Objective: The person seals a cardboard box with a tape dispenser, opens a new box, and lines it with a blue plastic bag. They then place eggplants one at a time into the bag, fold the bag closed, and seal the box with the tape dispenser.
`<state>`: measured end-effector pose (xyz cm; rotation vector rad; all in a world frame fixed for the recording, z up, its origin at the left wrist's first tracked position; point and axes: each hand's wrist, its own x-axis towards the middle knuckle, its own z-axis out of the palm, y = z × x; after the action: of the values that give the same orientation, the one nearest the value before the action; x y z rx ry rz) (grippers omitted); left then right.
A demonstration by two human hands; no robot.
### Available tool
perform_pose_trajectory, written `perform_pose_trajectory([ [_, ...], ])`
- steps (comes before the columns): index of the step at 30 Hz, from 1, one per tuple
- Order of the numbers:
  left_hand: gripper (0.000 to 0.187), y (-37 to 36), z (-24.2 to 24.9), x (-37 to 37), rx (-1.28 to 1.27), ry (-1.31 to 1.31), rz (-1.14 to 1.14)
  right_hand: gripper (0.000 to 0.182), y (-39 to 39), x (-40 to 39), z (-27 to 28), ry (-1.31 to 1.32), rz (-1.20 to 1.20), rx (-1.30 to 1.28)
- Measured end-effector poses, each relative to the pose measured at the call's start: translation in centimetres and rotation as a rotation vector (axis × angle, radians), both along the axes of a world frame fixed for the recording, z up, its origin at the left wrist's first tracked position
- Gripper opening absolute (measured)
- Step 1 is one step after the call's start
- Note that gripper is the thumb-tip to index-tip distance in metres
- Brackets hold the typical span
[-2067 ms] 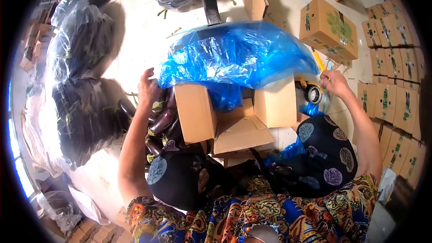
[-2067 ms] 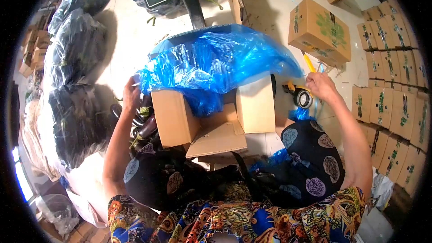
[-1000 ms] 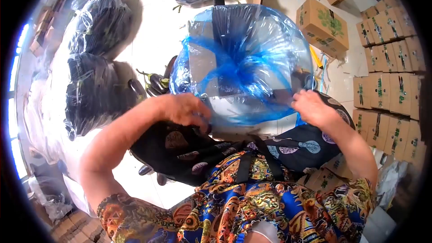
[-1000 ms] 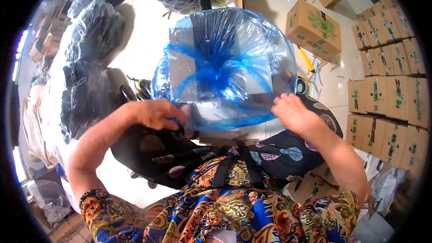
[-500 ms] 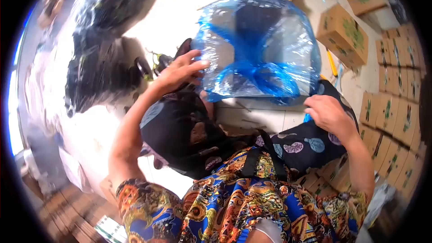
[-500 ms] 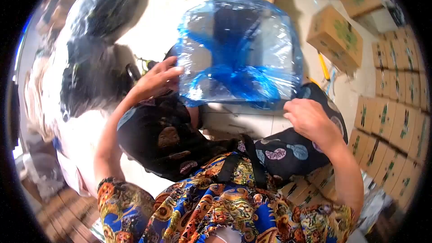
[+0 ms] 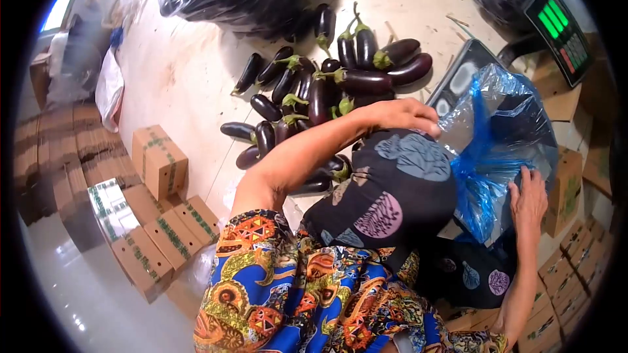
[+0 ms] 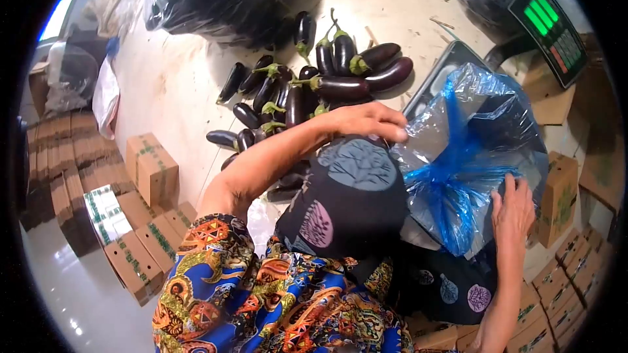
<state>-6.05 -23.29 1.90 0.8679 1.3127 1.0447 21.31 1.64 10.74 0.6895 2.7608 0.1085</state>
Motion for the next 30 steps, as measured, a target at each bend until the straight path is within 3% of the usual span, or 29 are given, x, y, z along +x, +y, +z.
perform_pose_trajectory([
  [2,0.031,-3.7,-1.7,0.8,-0.039,-0.347,0.495,0.039,-0.7,-1.5,1.1,0.029,0.08,-0.093],
  [4,0.025,-8.8,-3.0,0.5,-0.156,-0.361,0.892,0.038,-2.2,-4.1,2.1,-0.004,0.129,-0.294],
  [5,0.023,-11.8,-3.8,0.2,-0.203,-0.325,1.057,0.034,-2.6,-5.0,1.3,0.069,0.195,-0.476],
  [6,0.021,-15.0,-4.7,-0.3,-0.248,-0.285,1.223,0.038,-2.0,-4.9,-1.6,-0.022,0.173,-0.563],
  [10,0.017,-27.3,-8.0,-0.6,-0.414,-0.111,1.641,0.032,-1.8,-2.9,-9.0,-0.173,0.197,-0.444],
  [13,0.019,-31.1,-9.5,1.0,-0.466,0.088,1.462,0.028,-2.2,-2.6,-10.4,-0.196,0.191,-0.422],
  [17,0.022,-28.6,-11.0,2.5,-0.509,0.361,1.32,0.022,-2.0,-2.7,-10.6,-0.223,0.196,-0.413],
  [18,0.026,-26.7,-10.3,2.5,-0.502,0.641,1.183,0.021,-2.0,-2.8,-10.4,-0.223,0.195,-0.411],
  [20,0.037,-22.6,-10.5,2.4,-0.459,0.794,1.095,0.019,-2.0,-2.9,-10.3,-0.233,0.195,-0.414],
  [22,0.054,-19.4,-13.9,2.0,-0.499,1.001,0.966,0.017,-1.9,-3.0,-10.0,-0.236,0.203,-0.423],
  [25,0.077,-15.0,-16.5,2.7,-0.798,0.957,1.096,0.014,-1.6,-3.6,-9.2,-0.234,0.212,-0.433],
  [28,0.079,-15.4,-15.6,1.7,-0.499,0.387,1.269,0.013,-0.8,-4.4,-7.2,-0.266,0.231,-0.475],
  [30,0.067,-14.5,-9.7,2.1,-0.316,-0.42,1.442,0.013,-0.2,-5.5,-4.6,-0.316,0.236,-0.562],
])
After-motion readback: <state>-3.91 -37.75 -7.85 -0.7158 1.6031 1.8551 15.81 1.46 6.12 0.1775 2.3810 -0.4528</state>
